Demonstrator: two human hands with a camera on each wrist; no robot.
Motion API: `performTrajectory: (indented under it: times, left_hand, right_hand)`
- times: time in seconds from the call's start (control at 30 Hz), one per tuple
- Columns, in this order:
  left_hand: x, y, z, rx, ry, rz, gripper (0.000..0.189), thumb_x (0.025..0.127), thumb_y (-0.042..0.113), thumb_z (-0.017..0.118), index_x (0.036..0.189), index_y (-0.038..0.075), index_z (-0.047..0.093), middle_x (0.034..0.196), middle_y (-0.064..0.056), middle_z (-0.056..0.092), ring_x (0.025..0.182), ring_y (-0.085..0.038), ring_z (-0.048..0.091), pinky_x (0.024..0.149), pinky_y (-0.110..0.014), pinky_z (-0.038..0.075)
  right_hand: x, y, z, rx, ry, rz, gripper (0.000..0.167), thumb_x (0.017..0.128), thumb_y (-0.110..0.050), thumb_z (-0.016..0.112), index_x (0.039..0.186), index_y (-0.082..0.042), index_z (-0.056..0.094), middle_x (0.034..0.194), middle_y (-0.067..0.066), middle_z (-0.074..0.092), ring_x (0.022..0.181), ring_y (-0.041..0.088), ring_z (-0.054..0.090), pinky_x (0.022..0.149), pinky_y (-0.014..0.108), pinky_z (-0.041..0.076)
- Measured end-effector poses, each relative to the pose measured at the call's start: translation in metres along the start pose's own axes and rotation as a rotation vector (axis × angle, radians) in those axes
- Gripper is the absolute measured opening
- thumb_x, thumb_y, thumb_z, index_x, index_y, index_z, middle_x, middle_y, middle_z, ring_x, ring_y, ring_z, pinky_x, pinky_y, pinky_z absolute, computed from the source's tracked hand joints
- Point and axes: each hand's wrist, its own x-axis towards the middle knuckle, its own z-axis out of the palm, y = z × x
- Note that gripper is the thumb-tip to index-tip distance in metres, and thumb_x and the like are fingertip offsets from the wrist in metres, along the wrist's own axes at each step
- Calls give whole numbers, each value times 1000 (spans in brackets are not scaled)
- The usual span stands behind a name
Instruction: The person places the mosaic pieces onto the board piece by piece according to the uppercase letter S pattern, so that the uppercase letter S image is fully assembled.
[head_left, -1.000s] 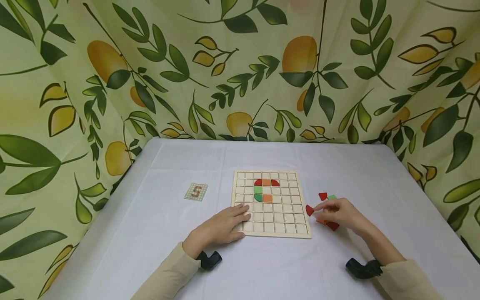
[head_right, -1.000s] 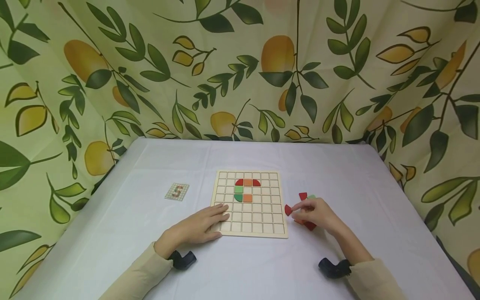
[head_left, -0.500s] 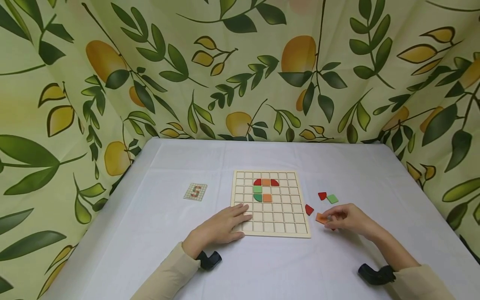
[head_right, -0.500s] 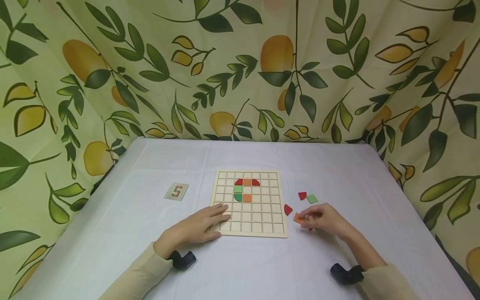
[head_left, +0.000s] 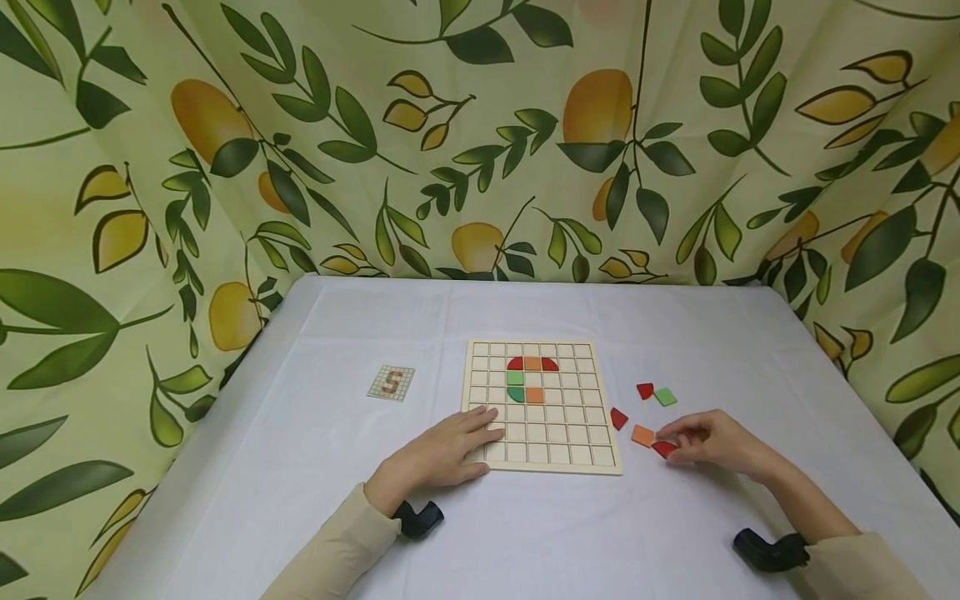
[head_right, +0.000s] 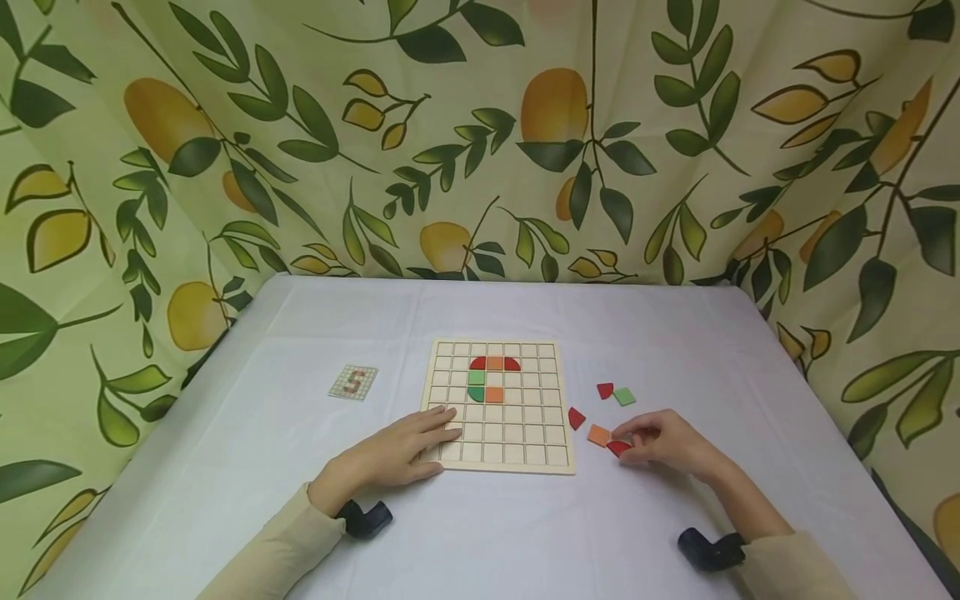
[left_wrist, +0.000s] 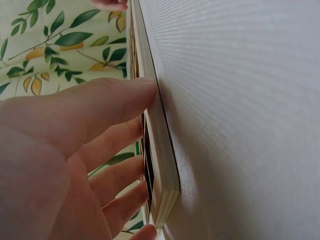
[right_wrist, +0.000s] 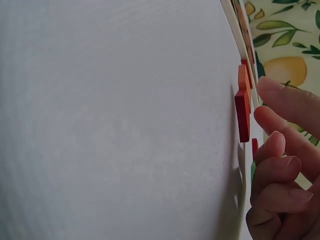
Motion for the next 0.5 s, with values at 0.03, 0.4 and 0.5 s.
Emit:
performTrajectory:
  times: [0.03, 0.4, 0.5]
  left_hand:
    - [0, 0, 0, -1, 1, 0, 52, 96, 29, 57, 145, 15, 45, 158, -8, 34, 149, -27, 29, 122, -43, 29]
    - [0, 0, 0, 4, 6, 3, 52, 95, 29, 57, 144, 15, 46, 158, -9, 35, 149, -28, 29, 122, -43, 30]
    - [0, 0, 0, 5, 7, 7, 52, 95, 29, 57, 144, 15, 46, 158, -9, 35, 149, -28, 29, 122, -44, 30]
  right_hand:
    - [0, 1, -1, 3, -7, -3, 37, 78, -15, 77, 108, 6, 69, 69, -6, 49, 60, 0, 42, 49, 16, 35]
    - [3, 7, 0, -31, -32, -43, 32, 79, -8, 75, 107, 6, 70, 69, -6, 46, 59, -1, 40, 48, 17, 33]
    - [3, 6, 1, -74, -8, -47, 30, 77, -8, 77, 104, 3, 72, 69, -5, 47, 59, -1, 39, 49, 17, 34]
